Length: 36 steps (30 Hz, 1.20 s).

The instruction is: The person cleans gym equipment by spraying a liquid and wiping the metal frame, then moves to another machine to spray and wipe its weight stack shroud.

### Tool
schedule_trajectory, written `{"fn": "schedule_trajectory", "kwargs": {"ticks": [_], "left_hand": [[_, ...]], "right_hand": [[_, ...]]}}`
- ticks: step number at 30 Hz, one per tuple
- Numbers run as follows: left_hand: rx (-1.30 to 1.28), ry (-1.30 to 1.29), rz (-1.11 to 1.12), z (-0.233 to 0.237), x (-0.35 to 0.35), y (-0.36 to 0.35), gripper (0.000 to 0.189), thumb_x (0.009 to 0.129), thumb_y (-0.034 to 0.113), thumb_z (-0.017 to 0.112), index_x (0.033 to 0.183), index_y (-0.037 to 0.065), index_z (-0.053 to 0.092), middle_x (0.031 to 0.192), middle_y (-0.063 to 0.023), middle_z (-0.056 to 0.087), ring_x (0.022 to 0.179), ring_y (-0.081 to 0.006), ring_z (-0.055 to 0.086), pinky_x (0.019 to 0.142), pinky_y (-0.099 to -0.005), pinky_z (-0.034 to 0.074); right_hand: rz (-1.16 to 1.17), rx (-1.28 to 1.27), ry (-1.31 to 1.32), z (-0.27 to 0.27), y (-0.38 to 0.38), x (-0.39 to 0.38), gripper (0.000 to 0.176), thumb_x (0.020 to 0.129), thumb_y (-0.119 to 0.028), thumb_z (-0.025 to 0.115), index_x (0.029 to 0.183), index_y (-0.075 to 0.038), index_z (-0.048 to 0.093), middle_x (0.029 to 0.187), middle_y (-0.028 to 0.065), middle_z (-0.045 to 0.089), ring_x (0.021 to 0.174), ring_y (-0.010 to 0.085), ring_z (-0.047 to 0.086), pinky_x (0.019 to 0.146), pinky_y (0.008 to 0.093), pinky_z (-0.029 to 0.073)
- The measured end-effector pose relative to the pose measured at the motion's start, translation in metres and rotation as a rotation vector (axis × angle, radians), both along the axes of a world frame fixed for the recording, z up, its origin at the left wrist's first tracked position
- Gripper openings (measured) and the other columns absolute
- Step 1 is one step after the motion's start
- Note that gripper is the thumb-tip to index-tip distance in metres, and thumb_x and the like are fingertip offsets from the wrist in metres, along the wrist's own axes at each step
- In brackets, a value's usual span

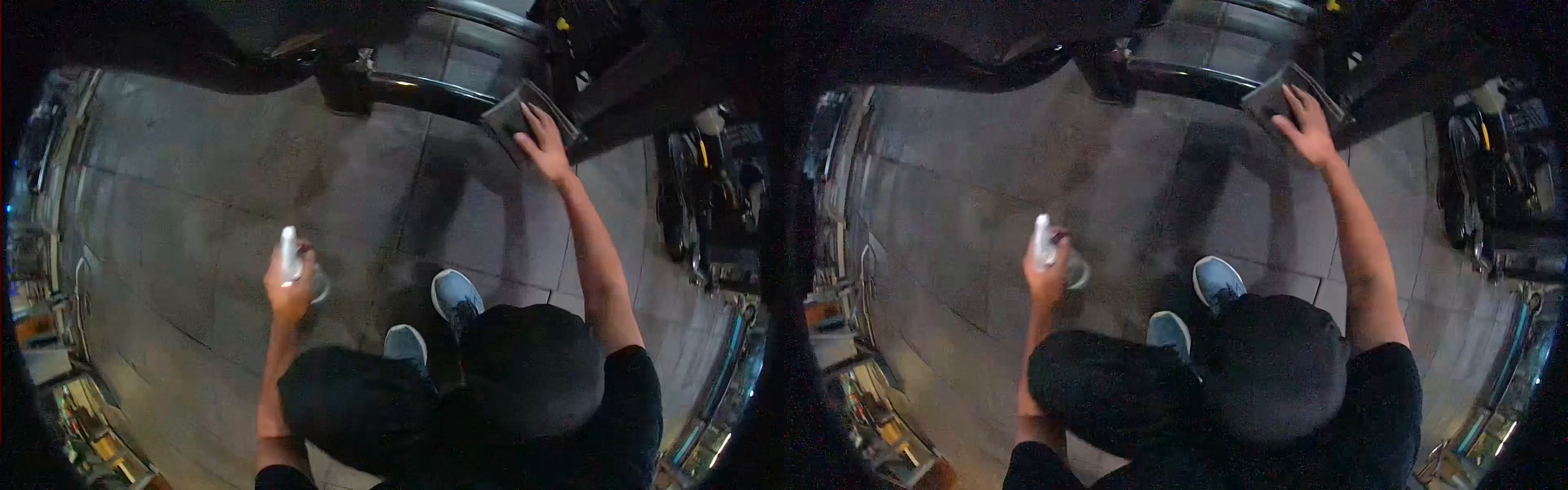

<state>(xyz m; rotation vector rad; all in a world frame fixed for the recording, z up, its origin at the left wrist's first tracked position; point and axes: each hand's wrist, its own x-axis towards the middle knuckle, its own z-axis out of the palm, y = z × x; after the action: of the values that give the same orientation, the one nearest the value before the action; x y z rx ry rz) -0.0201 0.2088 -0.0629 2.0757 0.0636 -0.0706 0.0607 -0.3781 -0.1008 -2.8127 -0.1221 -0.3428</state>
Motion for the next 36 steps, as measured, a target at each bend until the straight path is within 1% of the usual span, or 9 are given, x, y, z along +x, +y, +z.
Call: {"fn": "schedule_trajectory", "kwargs": {"ticks": [1, 6, 14, 16, 20, 24, 27, 32, 36], "left_hand": [[-0.115, 0.067, 0.097, -0.004, -0.007, 0.019, 0.031, 0.098, 0.012, 0.075, 0.127, 0.003, 0.067, 0.112, -0.0068, 0.073, 0.098, -0.0139, 0.068, 0.088, -0.0333, 0.055], [-0.017, -0.061, 0.236, -0.003, -0.04, 0.088, 0.022, 0.1, 0.011, 0.072, 0.119, 0.0, 0.068, 0.106, -0.0063, 0.073, 0.097, -0.0145, 0.067, 0.087, -0.0318, 0.054], [-0.176, -0.022, 0.465, -0.009, -0.053, 0.085, 0.018, 0.099, 0.009, 0.073, 0.116, 0.003, 0.069, 0.108, -0.0052, 0.071, 0.094, -0.014, 0.065, 0.086, -0.0329, 0.051], [-0.218, -0.015, 0.478, -0.003, -0.043, 0.074, 0.019, 0.099, 0.009, 0.072, 0.117, 0.003, 0.069, 0.109, -0.0055, 0.071, 0.095, -0.0147, 0.066, 0.087, -0.0334, 0.052], [-0.299, -0.052, 0.411, -0.005, -0.039, 0.071, 0.022, 0.098, 0.008, 0.073, 0.118, 0.002, 0.067, 0.112, -0.008, 0.072, 0.098, -0.0175, 0.07, 0.087, -0.035, 0.054], [-0.241, -0.041, 0.359, 0.0, -0.031, 0.071, 0.023, 0.098, 0.007, 0.072, 0.119, 0.0, 0.067, 0.111, -0.0094, 0.073, 0.095, -0.0185, 0.071, 0.085, -0.0345, 0.055], [-0.248, -0.089, 0.308, 0.015, -0.029, 0.067, 0.023, 0.098, 0.007, 0.071, 0.12, -0.001, 0.067, 0.109, -0.0099, 0.073, 0.092, -0.0185, 0.071, 0.084, -0.0346, 0.056], [-0.224, -0.116, 0.304, 0.025, -0.028, 0.061, 0.024, 0.099, 0.007, 0.072, 0.12, -0.001, 0.067, 0.107, -0.01, 0.073, 0.092, -0.0174, 0.07, 0.084, -0.0335, 0.056], [-0.227, -0.138, 0.307, 0.009, -0.029, 0.066, 0.024, 0.099, 0.01, 0.072, 0.12, -0.001, 0.067, 0.107, -0.0089, 0.073, 0.092, -0.0169, 0.07, 0.084, -0.0326, 0.055]], "right_hand": [[0.025, 0.156, 0.045, -0.002, -0.016, 0.005, 0.082, 0.101, -0.048, 0.066, 0.165, -0.009, 0.034, 0.162, 0.0201, 0.043, 0.15, 0.0395, 0.04, 0.124, 0.0458, 0.033], [-0.094, -0.379, -0.005, -0.004, 0.014, 0.032, 0.08, 0.099, -0.054, 0.067, 0.143, 0.01, 0.048, 0.137, 0.0247, 0.057, 0.133, 0.0406, 0.053, 0.111, 0.0468, 0.044], [0.173, -0.319, 0.062, 0.012, 0.104, 0.122, 0.069, 0.095, -0.056, 0.068, 0.12, 0.007, 0.055, 0.115, 0.0223, 0.063, 0.108, 0.0404, 0.063, 0.094, 0.0474, 0.052], [0.265, -0.369, -0.237, -0.014, 0.143, 0.167, 0.065, 0.094, -0.056, 0.07, 0.112, 0.005, 0.056, 0.108, 0.0209, 0.063, 0.108, 0.0398, 0.064, 0.094, 0.0465, 0.052], [0.307, -0.264, -0.043, 0.001, 0.218, 0.213, 0.069, 0.092, -0.058, 0.072, 0.112, 0.007, 0.058, 0.11, 0.0226, 0.064, 0.108, 0.0382, 0.066, 0.095, 0.0466, 0.054], [0.28, -0.302, -0.059, -0.001, 0.231, 0.217, 0.073, 0.094, -0.064, 0.068, 0.111, 0.007, 0.06, 0.11, 0.0251, 0.068, 0.099, 0.0406, 0.073, 0.084, 0.0453, 0.061], [0.216, -0.255, -0.068, 0.003, 0.208, 0.185, 0.073, 0.093, -0.065, 0.067, 0.114, 0.004, 0.061, 0.11, 0.0237, 0.068, 0.101, 0.0393, 0.072, 0.086, 0.0447, 0.061], [0.182, -0.231, -0.098, 0.001, 0.05, 0.075, 0.066, 0.089, -0.057, 0.075, 0.118, 0.001, 0.061, 0.108, 0.0217, 0.065, 0.104, 0.0428, 0.065, 0.089, 0.0503, 0.053], [0.05, -0.319, 0.002, 0.014, -0.01, 0.023, 0.072, 0.09, -0.056, 0.074, 0.125, 0.005, 0.058, 0.113, 0.0229, 0.063, 0.108, 0.0432, 0.064, 0.093, 0.0495, 0.052]]}}
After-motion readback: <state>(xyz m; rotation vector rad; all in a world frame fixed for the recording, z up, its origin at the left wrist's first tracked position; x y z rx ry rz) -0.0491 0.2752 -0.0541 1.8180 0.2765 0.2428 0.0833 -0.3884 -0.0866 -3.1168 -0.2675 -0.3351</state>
